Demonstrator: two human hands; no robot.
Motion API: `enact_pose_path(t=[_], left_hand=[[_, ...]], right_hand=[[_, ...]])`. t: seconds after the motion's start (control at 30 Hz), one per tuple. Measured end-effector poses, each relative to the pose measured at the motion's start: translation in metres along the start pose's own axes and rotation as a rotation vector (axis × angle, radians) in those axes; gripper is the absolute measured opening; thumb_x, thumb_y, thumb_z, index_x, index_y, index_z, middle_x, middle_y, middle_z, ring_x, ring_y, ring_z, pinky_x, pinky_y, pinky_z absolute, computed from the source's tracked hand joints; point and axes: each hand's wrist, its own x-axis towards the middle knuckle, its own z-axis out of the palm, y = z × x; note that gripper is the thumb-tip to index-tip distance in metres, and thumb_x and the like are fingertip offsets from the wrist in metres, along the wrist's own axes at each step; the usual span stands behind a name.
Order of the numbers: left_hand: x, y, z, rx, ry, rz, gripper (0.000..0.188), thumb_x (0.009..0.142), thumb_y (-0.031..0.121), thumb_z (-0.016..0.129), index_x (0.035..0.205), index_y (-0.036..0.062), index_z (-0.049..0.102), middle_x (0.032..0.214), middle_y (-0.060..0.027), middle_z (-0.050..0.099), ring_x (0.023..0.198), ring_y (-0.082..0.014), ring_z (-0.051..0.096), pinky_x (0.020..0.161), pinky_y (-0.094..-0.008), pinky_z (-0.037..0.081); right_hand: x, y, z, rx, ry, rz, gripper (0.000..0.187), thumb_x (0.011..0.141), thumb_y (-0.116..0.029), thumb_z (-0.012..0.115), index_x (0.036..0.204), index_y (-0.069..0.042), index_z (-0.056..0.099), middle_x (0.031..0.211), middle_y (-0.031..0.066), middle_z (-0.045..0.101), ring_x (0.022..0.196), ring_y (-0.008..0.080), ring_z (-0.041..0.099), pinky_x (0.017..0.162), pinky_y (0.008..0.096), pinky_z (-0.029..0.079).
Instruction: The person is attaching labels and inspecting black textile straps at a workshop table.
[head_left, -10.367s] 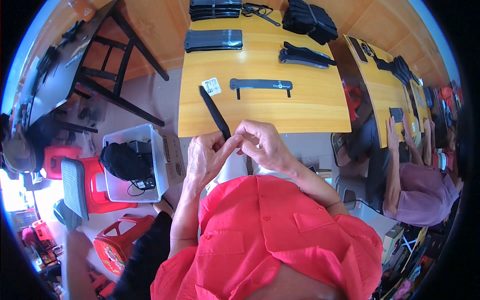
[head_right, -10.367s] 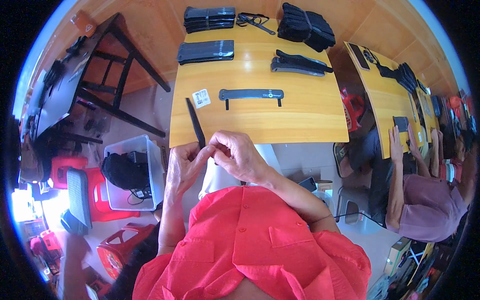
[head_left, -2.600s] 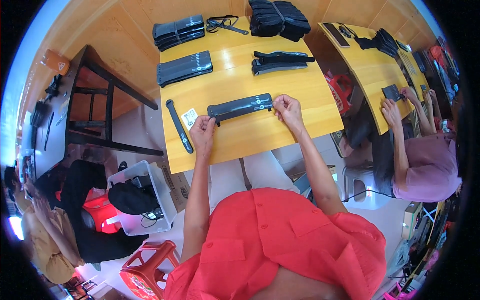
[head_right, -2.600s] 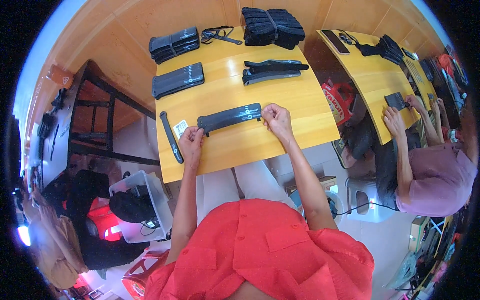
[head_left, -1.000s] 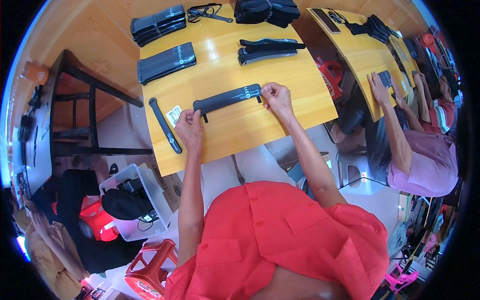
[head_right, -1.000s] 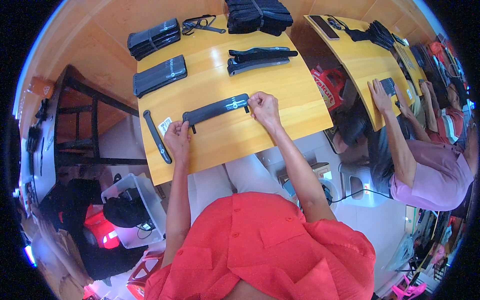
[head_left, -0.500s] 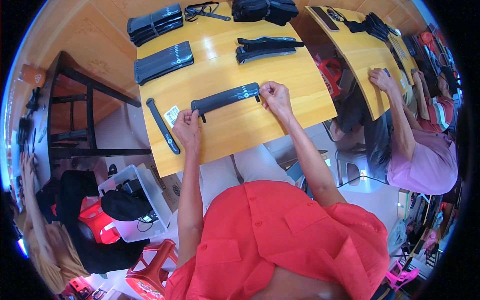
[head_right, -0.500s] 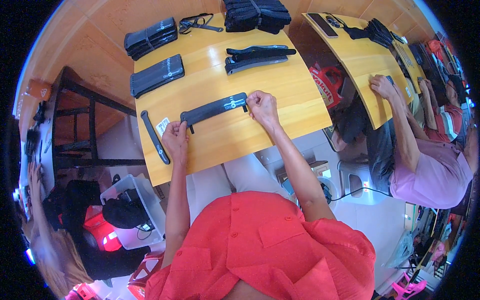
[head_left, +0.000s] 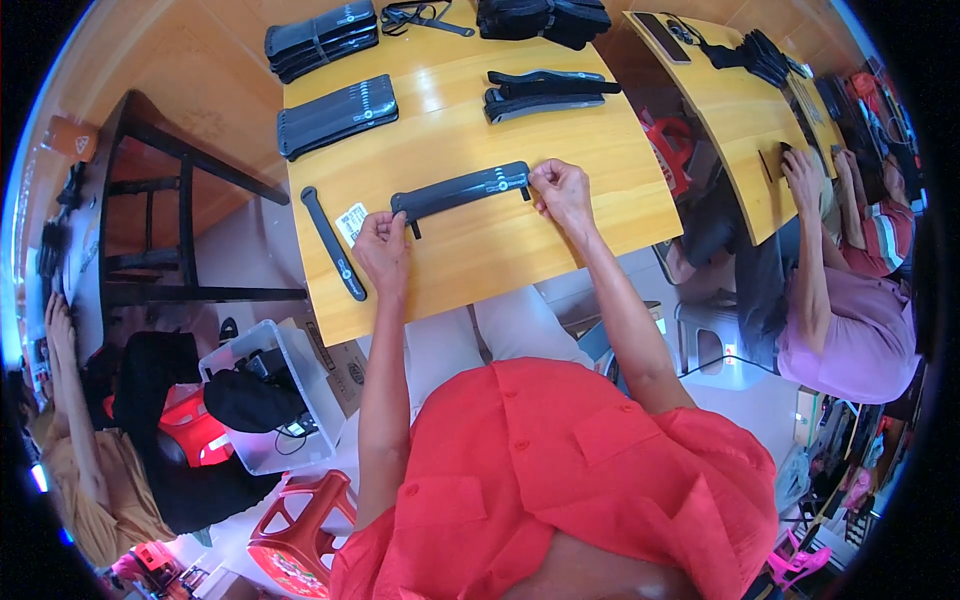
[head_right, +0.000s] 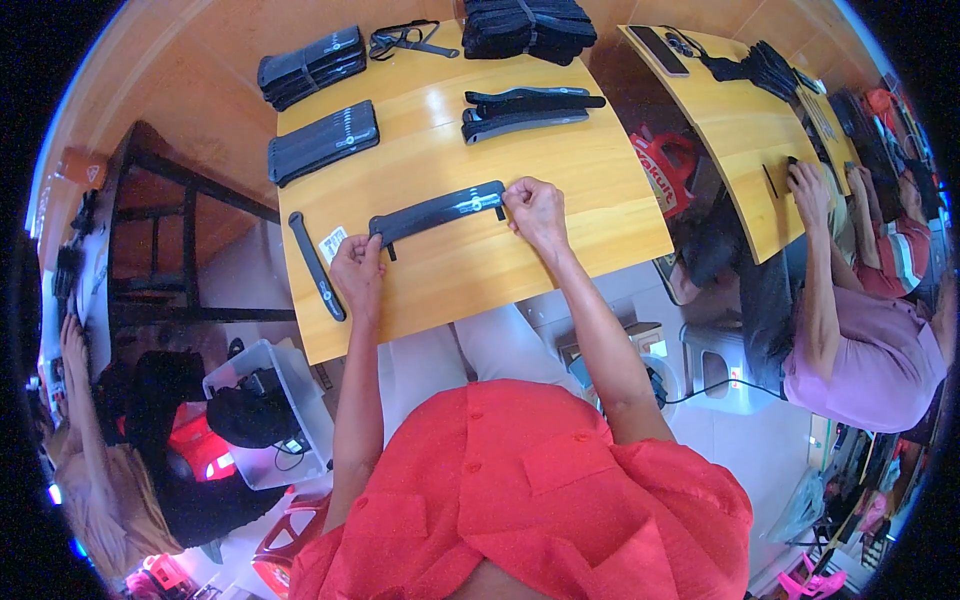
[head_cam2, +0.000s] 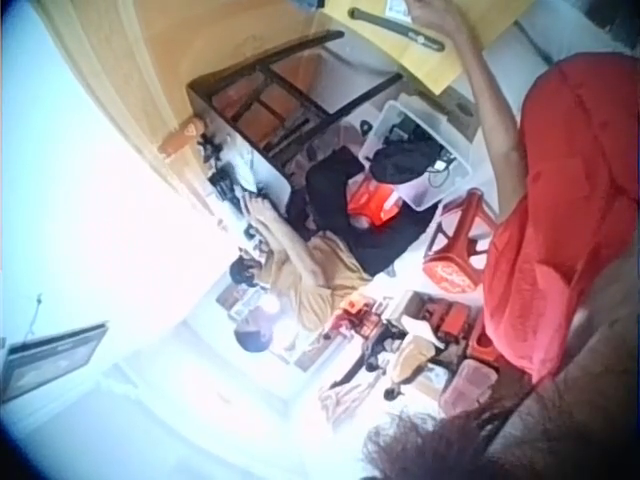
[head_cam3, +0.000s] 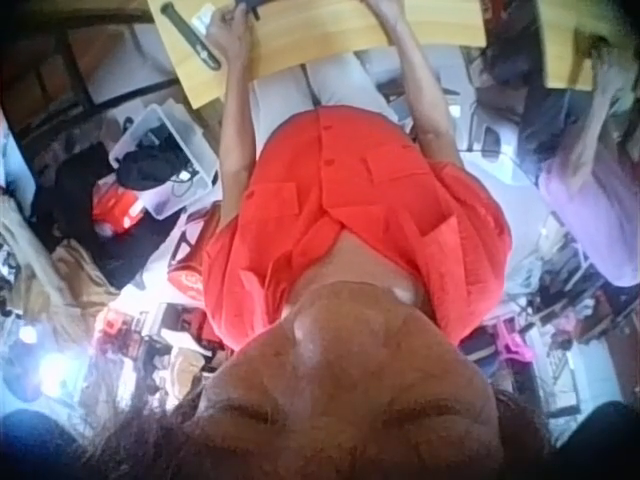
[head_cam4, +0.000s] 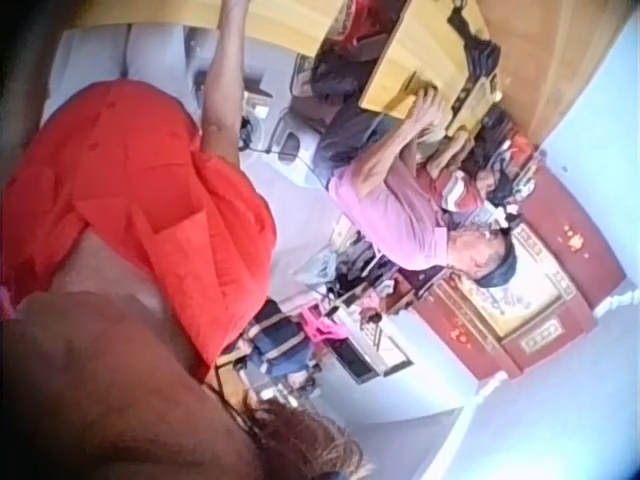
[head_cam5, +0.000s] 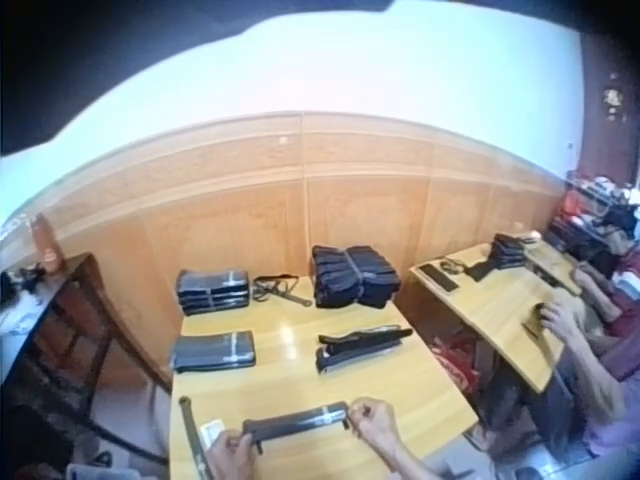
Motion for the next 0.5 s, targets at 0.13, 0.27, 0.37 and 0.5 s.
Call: enact_pose_path(t=[0.13, 0.27, 0.37, 0.5], left_hand=[[-0.0016, 0.0044, 0.0001, 0.02, 0.005, -0.002, 0.013, 0.082, 0.01, 0.065, 0.081, -0.0011, 0.059, 0.064, -0.002, 0.057, 0.047, -0.0054, 0.048, 0.041, -0.0194, 0.038], [-0.0017, 0.0062, -0.0001, 0.038, 0.02, -0.002, 0.013, 0.08, 0.009, 0.067, 0.08, -0.0018, 0.06, 0.063, -0.0034, 0.058, 0.047, -0.0065, 0.05, 0.04, -0.0202, 0.04], [-0.0005, 0.0057, 0.0014, 0.063, 0.048, -0.007, 0.013, 0.078, 0.008, 0.068, 0.078, -0.0025, 0.06, 0.062, -0.0046, 0.059, 0.046, -0.0072, 0.051, 0.04, -0.0211, 0.041], [-0.0005, 0.0089, 0.0038, 0.122, 0.067, -0.043, 0.013, 0.078, 0.008, 0.069, 0.077, -0.0022, 0.06, 0.061, -0.0047, 0.058, 0.046, -0.0077, 0.051, 0.039, -0.0222, 0.041]], right_hand=[[-0.0006, -0.0007, 0.0002, 0.003, 0.002, 0.014, 0.01, 0.08, -0.006, 0.061, 0.073, 0.001, 0.06, 0.054, 0.0035, 0.057, 0.041, 0.0086, 0.053, 0.036, 0.0226, 0.04], [-0.0012, -0.0028, -0.0002, 0.004, -0.01, 0.013, 0.01, 0.08, -0.006, 0.06, 0.073, 0.001, 0.06, 0.054, 0.0036, 0.057, 0.041, 0.0086, 0.053, 0.036, 0.0224, 0.04], [0.0004, -0.0015, -0.001, -0.022, -0.012, 0.003, 0.01, 0.08, -0.006, 0.06, 0.073, 0.001, 0.06, 0.055, 0.0038, 0.057, 0.041, 0.0087, 0.053, 0.036, 0.0223, 0.041], [-0.0005, -0.0018, -0.001, 0.038, 0.007, 0.015, 0.01, 0.079, -0.006, 0.06, 0.072, 0.002, 0.06, 0.055, 0.0038, 0.057, 0.041, 0.0089, 0.054, 0.036, 0.0222, 0.042]])
